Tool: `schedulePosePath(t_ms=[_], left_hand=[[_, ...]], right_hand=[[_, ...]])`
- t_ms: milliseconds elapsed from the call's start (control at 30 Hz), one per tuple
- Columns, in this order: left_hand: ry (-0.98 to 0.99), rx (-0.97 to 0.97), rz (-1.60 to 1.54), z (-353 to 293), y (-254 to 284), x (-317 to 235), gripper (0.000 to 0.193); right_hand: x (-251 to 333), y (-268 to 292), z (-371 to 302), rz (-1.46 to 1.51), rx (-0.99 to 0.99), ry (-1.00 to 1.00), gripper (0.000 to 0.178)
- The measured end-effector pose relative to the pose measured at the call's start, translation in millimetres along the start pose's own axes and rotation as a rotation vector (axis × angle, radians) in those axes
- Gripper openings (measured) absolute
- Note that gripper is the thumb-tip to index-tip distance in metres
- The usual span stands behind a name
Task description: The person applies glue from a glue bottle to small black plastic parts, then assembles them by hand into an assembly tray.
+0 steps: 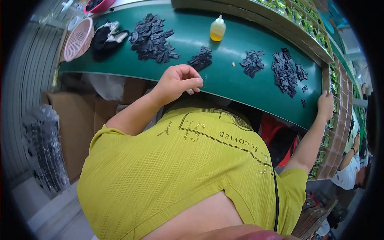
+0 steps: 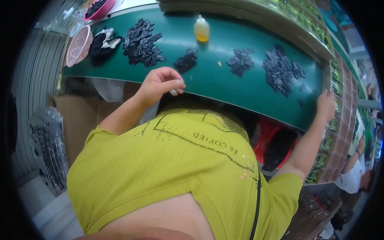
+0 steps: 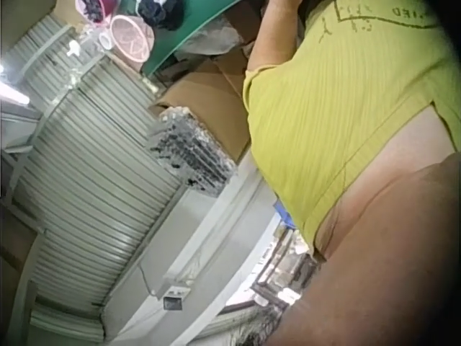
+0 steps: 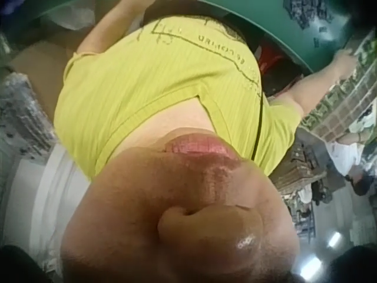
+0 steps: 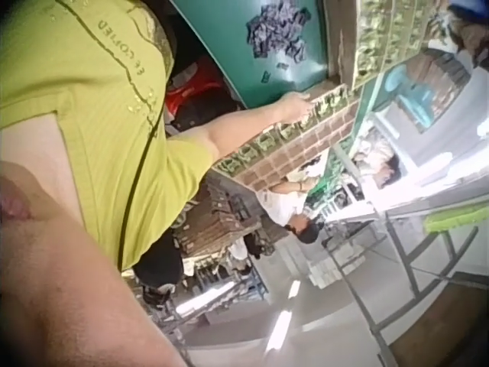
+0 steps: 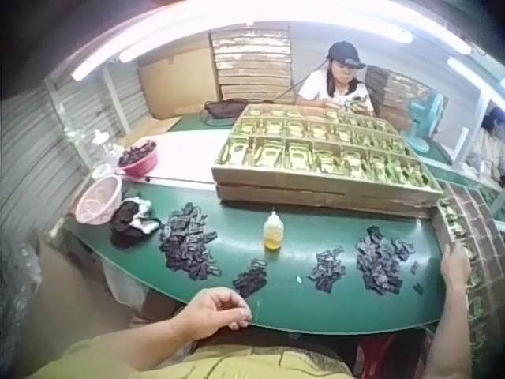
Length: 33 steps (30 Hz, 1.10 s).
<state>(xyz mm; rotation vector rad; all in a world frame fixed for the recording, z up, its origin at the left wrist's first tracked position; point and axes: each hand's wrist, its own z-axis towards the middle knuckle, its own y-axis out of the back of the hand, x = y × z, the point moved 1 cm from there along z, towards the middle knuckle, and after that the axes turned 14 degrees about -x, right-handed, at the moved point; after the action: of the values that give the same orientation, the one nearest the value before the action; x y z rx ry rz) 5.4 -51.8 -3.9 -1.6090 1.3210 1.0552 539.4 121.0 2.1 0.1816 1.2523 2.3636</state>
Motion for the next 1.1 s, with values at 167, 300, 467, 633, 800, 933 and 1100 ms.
schedulePosePath(t_ms=[167,300,467,633,800,933,1100], left_hand=[[0.077,0.055,-0.012,-20,20,13,0.011],[0.228,0.044,-0.04,-28,33,37,0.017],[0.501,-0.028,-0.26,-8,42,95,0.025],[0.586,-0.033,-0.755,-1,11,94,0.045],[0.536,0.187,-1.007,-8,1,85,0.05],[0.522,0.156,-1.083,-8,-2,87,0.049],[0.499,0.254,-1.271,-10,-5,80,0.045]], right_hand=[[25,33,-12,0.146,-0.357,0.198,0.046],[140,126,-98,1.146,0.074,0.237,0.03],[243,160,-166,1.367,0.286,0.811,0.028],[294,153,-191,1.198,0.226,0.895,0.049],[299,169,-207,1.078,0.309,1.111,0.059],[291,179,-220,1.125,0.335,1.151,0.059],[281,188,-236,1.169,0.376,1.199,0.06]])
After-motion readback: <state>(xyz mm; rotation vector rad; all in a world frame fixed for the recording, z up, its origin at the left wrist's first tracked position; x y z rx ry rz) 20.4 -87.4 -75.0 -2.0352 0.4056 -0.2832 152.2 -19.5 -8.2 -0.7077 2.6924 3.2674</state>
